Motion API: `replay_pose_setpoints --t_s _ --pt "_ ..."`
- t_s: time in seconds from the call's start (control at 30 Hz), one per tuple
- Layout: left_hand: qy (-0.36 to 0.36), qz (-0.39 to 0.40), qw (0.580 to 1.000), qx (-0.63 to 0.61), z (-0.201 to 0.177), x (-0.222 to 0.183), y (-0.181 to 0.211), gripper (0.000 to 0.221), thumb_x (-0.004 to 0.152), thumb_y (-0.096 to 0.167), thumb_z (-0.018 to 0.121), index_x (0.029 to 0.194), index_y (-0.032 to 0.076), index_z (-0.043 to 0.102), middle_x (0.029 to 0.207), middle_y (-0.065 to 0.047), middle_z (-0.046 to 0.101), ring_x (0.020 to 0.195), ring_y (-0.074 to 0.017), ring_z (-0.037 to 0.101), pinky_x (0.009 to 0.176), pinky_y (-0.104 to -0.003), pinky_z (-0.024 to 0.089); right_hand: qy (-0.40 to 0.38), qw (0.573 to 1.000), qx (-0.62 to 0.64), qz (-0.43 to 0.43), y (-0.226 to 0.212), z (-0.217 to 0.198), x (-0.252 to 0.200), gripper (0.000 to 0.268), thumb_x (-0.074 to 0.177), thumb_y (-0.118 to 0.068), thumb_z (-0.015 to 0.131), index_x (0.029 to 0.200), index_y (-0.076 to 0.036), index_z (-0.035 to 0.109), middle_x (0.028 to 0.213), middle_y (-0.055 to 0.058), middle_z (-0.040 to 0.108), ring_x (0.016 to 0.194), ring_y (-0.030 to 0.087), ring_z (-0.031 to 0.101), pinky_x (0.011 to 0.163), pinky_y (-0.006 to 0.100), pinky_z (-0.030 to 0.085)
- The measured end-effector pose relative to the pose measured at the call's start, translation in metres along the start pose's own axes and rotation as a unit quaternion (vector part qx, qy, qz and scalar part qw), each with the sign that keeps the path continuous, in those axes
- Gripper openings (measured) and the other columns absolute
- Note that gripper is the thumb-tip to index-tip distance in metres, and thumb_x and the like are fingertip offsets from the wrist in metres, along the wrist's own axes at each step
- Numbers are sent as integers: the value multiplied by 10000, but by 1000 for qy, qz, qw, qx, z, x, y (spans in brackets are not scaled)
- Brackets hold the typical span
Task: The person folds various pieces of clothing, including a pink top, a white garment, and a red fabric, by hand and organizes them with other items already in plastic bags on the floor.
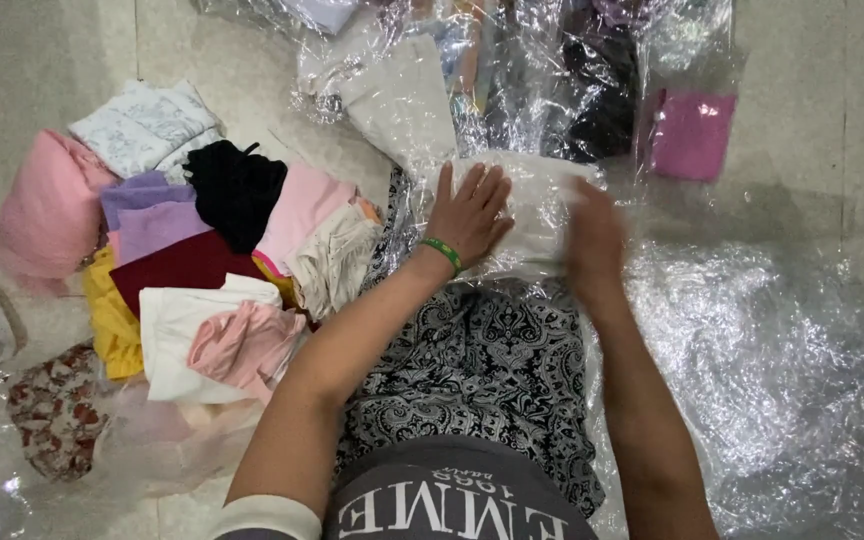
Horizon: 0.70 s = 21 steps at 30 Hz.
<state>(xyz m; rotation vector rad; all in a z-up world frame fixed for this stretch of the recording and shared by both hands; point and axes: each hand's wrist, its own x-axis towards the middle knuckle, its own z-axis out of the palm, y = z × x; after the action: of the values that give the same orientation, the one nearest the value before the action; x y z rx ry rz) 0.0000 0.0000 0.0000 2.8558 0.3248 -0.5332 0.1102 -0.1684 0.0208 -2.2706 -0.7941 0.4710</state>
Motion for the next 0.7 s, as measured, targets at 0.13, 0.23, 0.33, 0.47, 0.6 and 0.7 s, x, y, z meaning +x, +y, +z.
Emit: replay_pose_setpoints --t_s 0.13,0.23,0.33,0.47,0.6,0.7 --pt "-29 -30 997 66 -29 -13 1 639 1038 500 301 1607 210 292 1701 -10 173 1554 -306 122 1227 -665 -33 -170 965 -174 -97 -50 54 34 455 1115 -257 350 1521 -96 474 1563 158 475 1478 331 394 1219 570 179" --pt "9 -53 998 -39 -15 -19 -5 645 1028 579 195 1600 293 282 1686 -35 236 1546 -339 183 1215 -676 -30 -180 946 -270 9 -42 51 32 237 1016 -339 550 1092 -248 756 1138 62 730 1167 325 684 1048 484 471" --pt "-19 -113 987 -115 -13 -16 -20 804 994 724 160 1630 236 213 1701 -93 181 1571 -320 108 1235 -635 -50 -207 944 -243 87 -23 30 24 571 1107 -398 349 1602 -113 343 1706 113 234 1581 276 166 1269 485 69" --pt "-29 -152 974 -165 -11 -29 -20 856 978 749 182 1625 189 189 1696 -136 156 1572 -309 100 1237 -635 -17 -160 967 -167 107 -6 21 9 793 1053 -612 371 1607 -52 282 1701 185 180 1576 332 128 1236 558 170" --pt "-25 -176 963 -204 -12 -34 -21 980 911 826 163 1629 160 146 1676 -227 147 1565 -377 108 1230 -665 -29 -134 974 -86 163 -19 16 4 974 984 -657 484 1606 39 207 1691 251 135 1578 379 96 1296 483 83" --pt "-38 -177 960 -214 -27 -34 -21 961 912 812 205 1631 175 152 1675 -244 134 1567 -381 93 1210 -691 -53 -112 949 0 296 -7 16 7 1121 879 -734 649 1656 -151 89 1681 162 221 1530 325 258 1213 556 272"
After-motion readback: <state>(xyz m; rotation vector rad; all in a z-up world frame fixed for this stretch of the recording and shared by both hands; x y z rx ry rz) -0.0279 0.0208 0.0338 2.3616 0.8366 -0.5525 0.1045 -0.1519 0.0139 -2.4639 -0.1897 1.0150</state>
